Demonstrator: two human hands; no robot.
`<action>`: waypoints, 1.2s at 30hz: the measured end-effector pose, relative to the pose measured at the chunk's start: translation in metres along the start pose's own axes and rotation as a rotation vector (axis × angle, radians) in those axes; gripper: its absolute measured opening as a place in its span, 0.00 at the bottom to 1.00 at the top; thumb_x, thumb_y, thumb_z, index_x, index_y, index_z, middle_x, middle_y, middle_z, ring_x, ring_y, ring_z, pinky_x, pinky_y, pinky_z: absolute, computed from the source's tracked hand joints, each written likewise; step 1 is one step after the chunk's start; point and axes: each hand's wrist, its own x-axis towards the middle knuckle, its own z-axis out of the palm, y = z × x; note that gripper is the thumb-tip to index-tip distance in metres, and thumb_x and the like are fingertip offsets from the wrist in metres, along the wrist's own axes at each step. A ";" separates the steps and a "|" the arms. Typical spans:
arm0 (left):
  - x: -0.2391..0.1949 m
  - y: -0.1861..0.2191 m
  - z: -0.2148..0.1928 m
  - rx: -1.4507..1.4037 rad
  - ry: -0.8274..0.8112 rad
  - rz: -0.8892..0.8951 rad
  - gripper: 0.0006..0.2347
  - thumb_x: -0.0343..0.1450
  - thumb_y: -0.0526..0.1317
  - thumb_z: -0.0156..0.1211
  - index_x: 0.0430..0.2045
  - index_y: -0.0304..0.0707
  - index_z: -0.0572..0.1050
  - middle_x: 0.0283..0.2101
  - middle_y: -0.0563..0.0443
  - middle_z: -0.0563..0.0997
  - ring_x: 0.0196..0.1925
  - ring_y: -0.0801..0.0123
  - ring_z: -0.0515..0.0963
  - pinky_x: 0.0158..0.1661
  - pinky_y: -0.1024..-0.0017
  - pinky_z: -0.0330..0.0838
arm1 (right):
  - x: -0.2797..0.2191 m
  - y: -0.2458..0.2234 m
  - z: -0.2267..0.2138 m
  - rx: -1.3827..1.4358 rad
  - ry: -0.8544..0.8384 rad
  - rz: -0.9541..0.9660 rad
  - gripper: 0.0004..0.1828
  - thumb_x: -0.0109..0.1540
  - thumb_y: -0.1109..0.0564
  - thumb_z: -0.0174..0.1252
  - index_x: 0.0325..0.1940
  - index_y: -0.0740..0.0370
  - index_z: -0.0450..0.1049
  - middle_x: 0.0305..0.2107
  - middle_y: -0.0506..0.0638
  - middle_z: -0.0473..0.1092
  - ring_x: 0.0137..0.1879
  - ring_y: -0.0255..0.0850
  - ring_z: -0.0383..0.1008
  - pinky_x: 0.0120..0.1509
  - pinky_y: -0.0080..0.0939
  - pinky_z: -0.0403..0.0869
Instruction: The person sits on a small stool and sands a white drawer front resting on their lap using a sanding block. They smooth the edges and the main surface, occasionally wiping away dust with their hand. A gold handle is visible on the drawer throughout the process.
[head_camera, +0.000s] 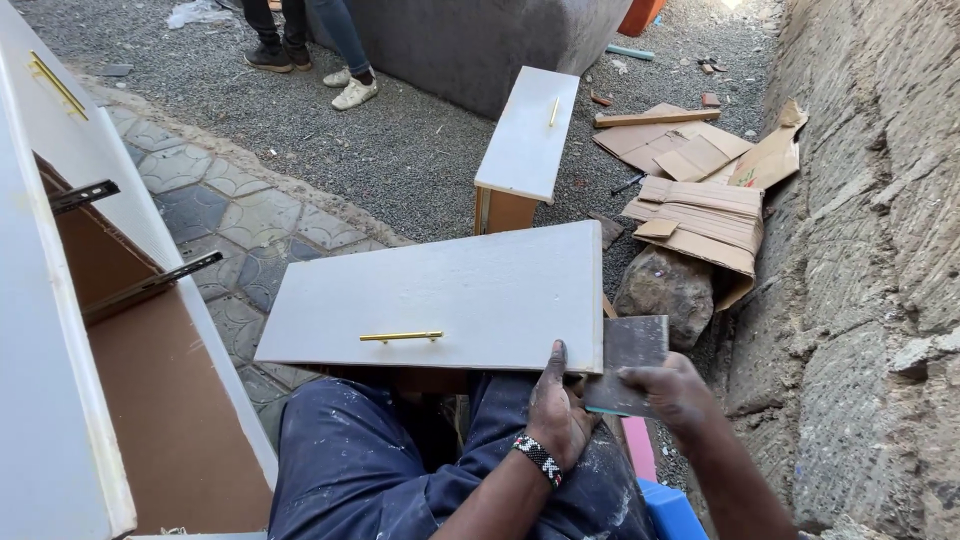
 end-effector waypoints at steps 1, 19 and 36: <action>-0.005 0.001 0.002 0.000 0.004 -0.006 0.26 0.76 0.60 0.72 0.66 0.47 0.86 0.56 0.43 0.93 0.56 0.54 0.91 0.57 0.44 0.87 | 0.002 0.003 0.000 -0.001 0.004 0.006 0.24 0.65 0.64 0.73 0.61 0.69 0.70 0.50 0.66 0.76 0.47 0.56 0.78 0.50 0.50 0.75; -0.005 0.000 -0.001 0.008 0.029 0.029 0.27 0.76 0.59 0.73 0.66 0.44 0.86 0.53 0.47 0.90 0.55 0.58 0.89 0.58 0.44 0.88 | -0.006 0.000 -0.003 -0.146 -0.012 -0.020 0.25 0.62 0.54 0.74 0.56 0.68 0.71 0.48 0.61 0.72 0.47 0.51 0.74 0.48 0.50 0.71; -0.005 0.005 -0.006 0.115 0.035 0.068 0.26 0.79 0.62 0.74 0.62 0.45 0.81 0.50 0.49 0.87 0.52 0.55 0.87 0.64 0.49 0.83 | -0.033 -0.023 -0.004 -0.151 -0.178 -0.256 0.08 0.55 0.66 0.72 0.23 0.73 0.82 0.18 0.58 0.67 0.25 0.45 0.66 0.30 0.44 0.63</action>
